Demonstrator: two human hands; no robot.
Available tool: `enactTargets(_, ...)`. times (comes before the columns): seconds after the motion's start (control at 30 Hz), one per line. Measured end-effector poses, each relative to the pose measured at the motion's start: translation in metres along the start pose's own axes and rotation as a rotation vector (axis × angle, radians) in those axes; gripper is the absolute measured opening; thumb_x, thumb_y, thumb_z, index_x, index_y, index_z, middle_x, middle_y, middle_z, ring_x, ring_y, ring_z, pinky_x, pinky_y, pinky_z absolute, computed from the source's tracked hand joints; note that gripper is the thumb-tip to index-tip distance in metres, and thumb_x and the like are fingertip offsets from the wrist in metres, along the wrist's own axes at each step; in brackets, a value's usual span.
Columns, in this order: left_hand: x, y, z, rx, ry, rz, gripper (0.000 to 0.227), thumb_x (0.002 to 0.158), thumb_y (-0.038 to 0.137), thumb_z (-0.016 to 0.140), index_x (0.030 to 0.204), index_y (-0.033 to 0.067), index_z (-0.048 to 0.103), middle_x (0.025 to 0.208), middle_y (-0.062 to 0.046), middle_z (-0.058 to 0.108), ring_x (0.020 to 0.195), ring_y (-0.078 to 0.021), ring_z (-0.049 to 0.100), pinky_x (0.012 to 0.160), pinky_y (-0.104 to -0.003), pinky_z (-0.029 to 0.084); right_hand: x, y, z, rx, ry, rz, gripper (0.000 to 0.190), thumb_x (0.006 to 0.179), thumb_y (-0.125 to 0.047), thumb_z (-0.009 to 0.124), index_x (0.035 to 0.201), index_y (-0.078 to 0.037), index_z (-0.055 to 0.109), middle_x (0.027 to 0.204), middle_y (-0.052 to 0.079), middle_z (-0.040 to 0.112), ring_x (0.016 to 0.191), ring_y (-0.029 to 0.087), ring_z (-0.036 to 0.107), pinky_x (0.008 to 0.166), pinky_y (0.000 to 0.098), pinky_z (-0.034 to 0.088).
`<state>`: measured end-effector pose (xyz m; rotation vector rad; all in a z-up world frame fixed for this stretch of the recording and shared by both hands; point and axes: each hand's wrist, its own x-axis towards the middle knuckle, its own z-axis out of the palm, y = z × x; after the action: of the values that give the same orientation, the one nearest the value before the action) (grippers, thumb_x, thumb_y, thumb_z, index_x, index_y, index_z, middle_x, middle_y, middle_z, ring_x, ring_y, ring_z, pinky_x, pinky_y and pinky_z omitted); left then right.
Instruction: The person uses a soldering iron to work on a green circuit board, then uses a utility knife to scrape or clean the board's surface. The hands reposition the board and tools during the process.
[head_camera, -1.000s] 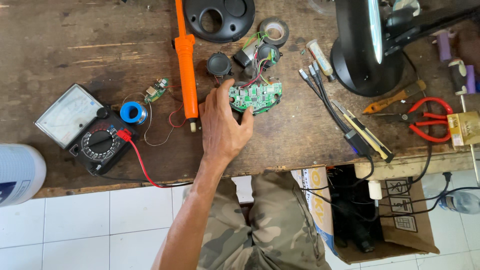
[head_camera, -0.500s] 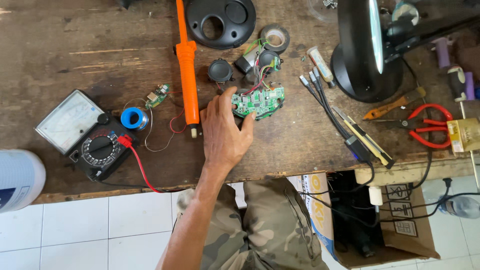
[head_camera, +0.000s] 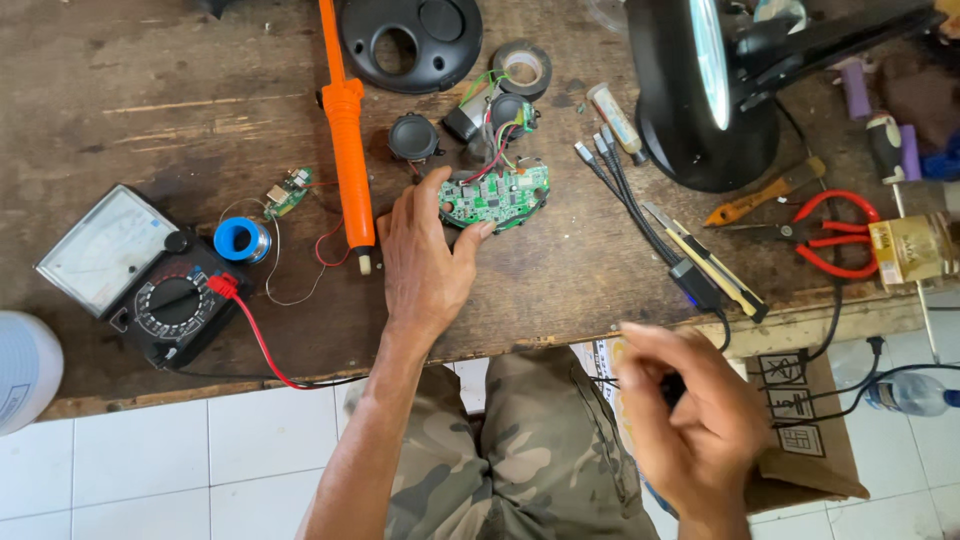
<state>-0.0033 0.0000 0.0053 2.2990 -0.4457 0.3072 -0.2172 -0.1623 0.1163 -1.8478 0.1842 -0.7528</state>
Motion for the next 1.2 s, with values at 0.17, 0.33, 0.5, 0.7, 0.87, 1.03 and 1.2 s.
enactTargets(0.17,0.003,0.003,-0.003,-0.032,-0.033,-0.033,0.070,0.092,0.029,0.089,0.152,0.0125,0.055,0.131,-0.013,0.068,0.126,-0.0399,0.063,0.104,-0.054,0.043,-0.007,0.026,0.037,-0.175,-0.402,-0.060,0.017,0.099,-0.006,0.069,0.112,-0.001,0.080,0.091,0.008,0.079,0.074,0.018,0.066,0.070,0.0300,0.055)
enactTargets(0.33,0.004,0.005,-0.004,-0.030,-0.023,-0.025,0.068,0.093,0.032,0.088,0.150,0.0121,0.056,0.128,-0.012,0.069,0.124,-0.0394,0.064,0.102,-0.054,0.044,-0.045,0.078,0.069,-0.256,-0.697,-0.096,0.026,0.101,-0.008,0.068,0.126,-0.007,0.073,0.106,0.011,0.073,0.092,0.031,0.069,0.084,0.0418,0.056)
enactTargets(0.5,0.004,0.004,-0.004,-0.031,-0.016,-0.016,0.067,0.094,0.034,0.087,0.149,0.0118,0.057,0.124,-0.012,0.069,0.121,-0.0396,0.065,0.100,-0.054,0.045,-0.056,0.099,0.072,-0.503,-0.824,-0.131,0.040,0.098,-0.015,0.072,0.138,-0.016,0.067,0.117,0.011,0.076,0.090,0.039,0.074,0.083,0.0520,0.058)
enactTargets(0.7,0.001,0.001,-0.002,-0.063,-0.005,-0.036,0.070,0.091,0.027,0.090,0.148,0.0097,0.054,0.135,-0.015,0.068,0.130,-0.0403,0.064,0.107,-0.053,0.044,-0.018,0.066,0.027,-0.215,-0.670,-0.177,0.019,0.105,-0.006,0.067,0.122,0.000,0.075,0.113,0.014,0.083,0.097,0.030,0.078,0.093,0.0414,0.061)
enactTargets(0.87,0.001,0.001,0.000,-0.067,-0.009,-0.028,0.069,0.091,0.026,0.091,0.147,0.0095,0.054,0.134,-0.012,0.068,0.131,-0.0383,0.064,0.108,-0.053,0.044,0.025,0.081,-0.047,-0.579,-0.176,-0.205,0.014,0.109,0.012,0.072,0.120,0.010,0.080,0.116,0.022,0.082,0.103,0.029,0.077,0.092,0.0378,0.064)
enactTargets(1.03,0.003,0.001,0.000,-0.061,0.004,-0.026,0.067,0.091,0.027,0.090,0.145,0.0098,0.055,0.132,-0.012,0.069,0.127,-0.0381,0.065,0.105,-0.053,0.044,0.062,0.150,-0.094,-0.896,-0.096,-0.345,0.023,0.111,0.009,0.084,0.134,0.014,0.083,0.133,0.029,0.080,0.120,0.048,0.070,0.107,0.0569,0.055)
enactTargets(1.2,0.005,0.002,0.000,-0.054,0.006,-0.030,0.067,0.090,0.028,0.090,0.145,0.0100,0.055,0.136,-0.012,0.070,0.128,-0.0380,0.065,0.106,-0.052,0.044,0.075,0.182,-0.094,-0.930,-0.156,-0.257,0.028,0.112,-0.001,0.080,0.138,0.008,0.085,0.132,0.024,0.078,0.119,0.049,0.067,0.105,0.0594,0.054)
